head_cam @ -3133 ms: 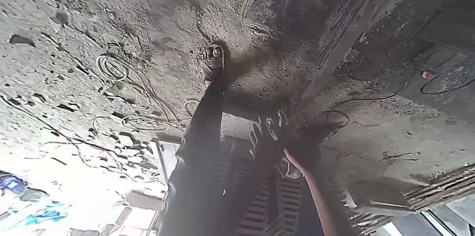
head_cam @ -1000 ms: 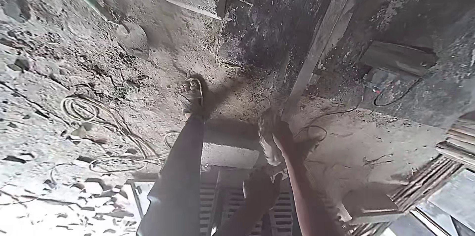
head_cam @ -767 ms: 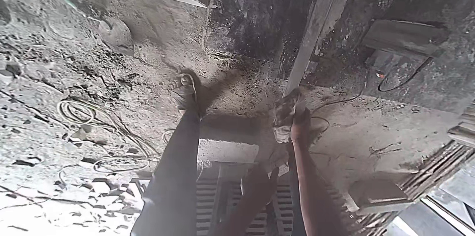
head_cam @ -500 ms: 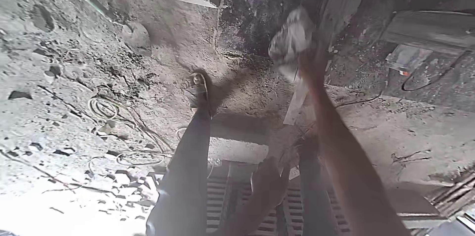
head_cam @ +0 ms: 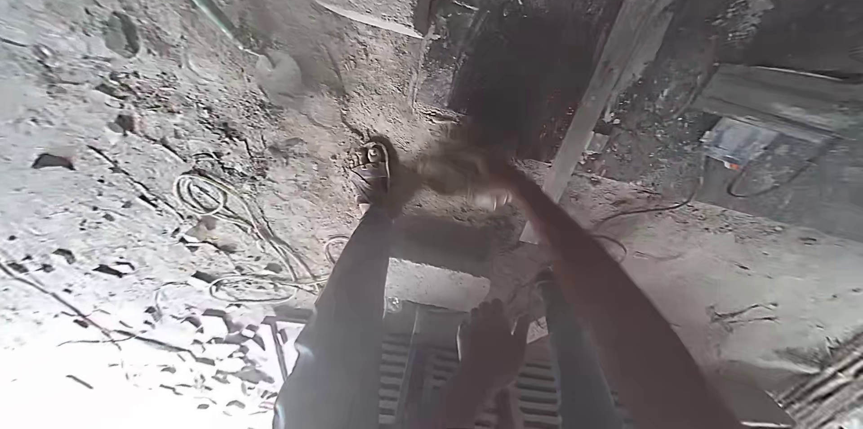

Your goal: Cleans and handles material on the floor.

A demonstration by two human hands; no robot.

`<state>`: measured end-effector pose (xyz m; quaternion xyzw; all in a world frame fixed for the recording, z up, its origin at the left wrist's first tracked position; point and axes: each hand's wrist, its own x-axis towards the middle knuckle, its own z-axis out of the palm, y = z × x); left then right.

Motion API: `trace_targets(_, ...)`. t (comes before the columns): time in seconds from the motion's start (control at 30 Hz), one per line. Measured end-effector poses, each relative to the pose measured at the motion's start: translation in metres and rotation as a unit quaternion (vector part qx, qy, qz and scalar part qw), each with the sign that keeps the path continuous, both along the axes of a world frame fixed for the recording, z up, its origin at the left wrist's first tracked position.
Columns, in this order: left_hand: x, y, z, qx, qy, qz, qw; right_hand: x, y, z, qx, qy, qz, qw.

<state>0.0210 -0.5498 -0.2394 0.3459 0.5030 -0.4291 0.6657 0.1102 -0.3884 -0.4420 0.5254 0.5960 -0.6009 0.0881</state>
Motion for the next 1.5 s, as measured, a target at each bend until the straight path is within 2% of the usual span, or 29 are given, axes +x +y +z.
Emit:
trace_targets(0.07,0.001,-0.004,0.000,-0.009,-0.007,-0.024,1.000,0.006,-0.073,0.027,-0.108,0.037,-0.115,0.987)
trace_targets(0.1,0.002,-0.008,-0.001,-0.014,-0.006,-0.031,0.999,0.019,-0.106,0.041,-0.105,0.027,-0.216,0.970)
trace_targets(0.17,0.003,-0.017,-0.005,-0.032,0.001,-0.044,0.999,0.052,-0.162,0.060,-0.049,-0.010,-0.431,0.901)
trace_targets(0.23,0.005,-0.029,-0.007,-0.041,0.010,-0.056,0.998,0.093,-0.206,0.059,-0.021,-0.075,-0.529,0.845)
trace_targets(0.3,0.011,-0.039,-0.014,-0.024,0.022,-0.049,0.998,0.130,-0.231,0.040,-0.057,-0.081,-0.554,0.826)
trace_targets(0.43,0.017,-0.052,-0.031,0.057,0.033,0.047,0.997,0.169,-0.233,-0.004,-0.187,-0.066,-0.461,0.865)
trace_targets(0.5,0.017,-0.048,-0.040,0.106,0.030,0.074,0.991,0.177,-0.228,-0.020,-0.223,-0.052,-0.460,0.858)
trace_targets(0.57,0.015,-0.050,-0.047,0.151,0.029,0.106,0.982,0.183,-0.227,-0.024,-0.240,-0.043,-0.470,0.848)
trace_targets(0.67,0.016,-0.043,-0.052,0.180,0.037,0.161,0.970,0.182,-0.221,-0.009,-0.196,-0.055,-0.442,0.874)
trace_targets(0.7,0.018,-0.034,-0.052,0.183,0.038,0.179,0.966,0.176,-0.213,0.005,-0.172,-0.056,-0.420,0.889)
trace_targets(0.77,0.024,-0.016,-0.047,0.189,0.041,0.225,0.955,0.150,-0.203,0.055,-0.150,-0.068,-0.381,0.910)
trace_targets(0.87,0.040,0.017,-0.045,0.167,0.014,0.369,0.914,0.103,-0.174,0.159,-0.160,-0.180,-0.303,0.922)
trace_targets(0.93,0.037,0.052,-0.020,0.134,-0.047,0.393,0.909,0.065,-0.147,0.233,-0.144,-0.234,-0.284,0.919)
trace_targets(1.0,0.023,0.087,0.016,0.135,-0.072,0.415,0.897,0.035,-0.120,0.292,-0.111,-0.242,-0.283,0.921)
trace_targets(1.07,-0.005,0.114,0.049,0.108,-0.115,0.511,0.845,0.016,-0.103,0.334,-0.068,-0.206,-0.309,0.926)
trace_targets(1.13,-0.042,0.132,0.069,-0.005,-0.180,0.622,0.762,0.003,-0.095,0.370,-0.006,-0.105,-0.356,0.929)
trace_targets(1.2,-0.072,0.141,0.070,-0.108,-0.258,0.625,0.728,0.000,-0.089,0.400,0.015,0.021,-0.361,0.932)
trace_targets(1.23,-0.078,0.149,0.078,-0.105,-0.268,0.601,0.745,0.001,-0.086,0.414,0.026,0.060,-0.351,0.934)
trace_targets(1.27,-0.079,0.158,0.090,-0.065,-0.235,0.581,0.776,-0.002,-0.084,0.427,0.064,0.064,-0.340,0.936)
trace_targets(1.33,-0.090,0.177,0.111,0.003,-0.174,0.564,0.807,-0.011,-0.073,0.448,0.171,0.020,-0.317,0.933)
trace_targets(1.43,-0.117,0.202,0.144,0.081,-0.187,0.538,0.818,-0.023,-0.042,0.468,0.305,-0.045,-0.274,0.911)
trace_targets(1.5,-0.144,0.202,0.144,0.046,-0.216,0.543,0.810,-0.031,-0.014,0.462,0.359,-0.025,-0.230,0.904)
